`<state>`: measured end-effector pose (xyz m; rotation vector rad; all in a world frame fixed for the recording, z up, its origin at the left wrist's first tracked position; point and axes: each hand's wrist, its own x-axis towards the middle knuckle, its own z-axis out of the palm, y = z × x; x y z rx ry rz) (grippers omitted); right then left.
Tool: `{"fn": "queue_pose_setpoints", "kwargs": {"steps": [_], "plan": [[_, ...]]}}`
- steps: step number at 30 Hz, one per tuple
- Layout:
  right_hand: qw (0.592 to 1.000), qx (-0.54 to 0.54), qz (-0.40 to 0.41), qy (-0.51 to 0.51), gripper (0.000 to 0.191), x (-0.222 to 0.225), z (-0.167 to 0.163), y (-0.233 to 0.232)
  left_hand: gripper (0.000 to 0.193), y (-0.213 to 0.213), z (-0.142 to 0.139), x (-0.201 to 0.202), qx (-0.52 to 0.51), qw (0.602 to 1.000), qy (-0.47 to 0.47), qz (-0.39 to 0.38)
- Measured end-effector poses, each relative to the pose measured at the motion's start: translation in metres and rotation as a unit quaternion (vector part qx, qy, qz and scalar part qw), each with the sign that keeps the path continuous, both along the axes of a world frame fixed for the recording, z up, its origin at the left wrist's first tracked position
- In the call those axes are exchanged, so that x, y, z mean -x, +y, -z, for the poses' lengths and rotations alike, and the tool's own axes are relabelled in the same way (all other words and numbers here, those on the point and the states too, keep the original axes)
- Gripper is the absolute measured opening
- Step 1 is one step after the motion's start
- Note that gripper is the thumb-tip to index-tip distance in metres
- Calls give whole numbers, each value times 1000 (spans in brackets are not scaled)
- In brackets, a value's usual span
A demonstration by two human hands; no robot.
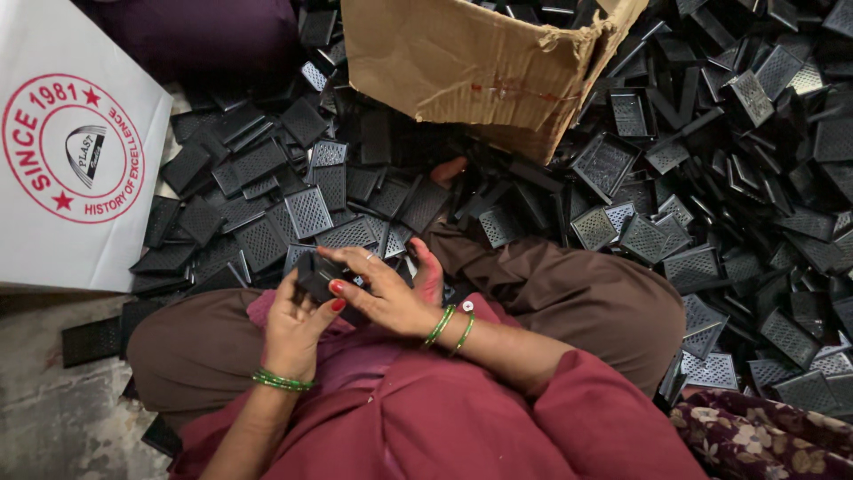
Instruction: The person sits on the floor and repeatedly picks up small black plastic graters from a large pile. They inspect each grater by turning it over in their hands and then place it into a white cardboard box. The process continues with the person handling the items one at a time.
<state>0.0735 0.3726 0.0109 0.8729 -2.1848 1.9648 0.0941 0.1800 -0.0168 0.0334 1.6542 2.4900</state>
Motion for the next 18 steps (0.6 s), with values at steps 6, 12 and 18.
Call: {"fn": "queue_pose_setpoints", "kwargs": {"steps": [6,12,18], "plan": [[1000,1,-5,-17,51,2,0,1,70,1,6,-1,-26,1000,-17,1],[1000,15,4,-4,53,1,17,-7,69,4,8,-2,-10,1000,-1,-2],[990,-2,63,-125,37,14,47,-7,35,14,2,-2,105,994,-30,-3]]}}
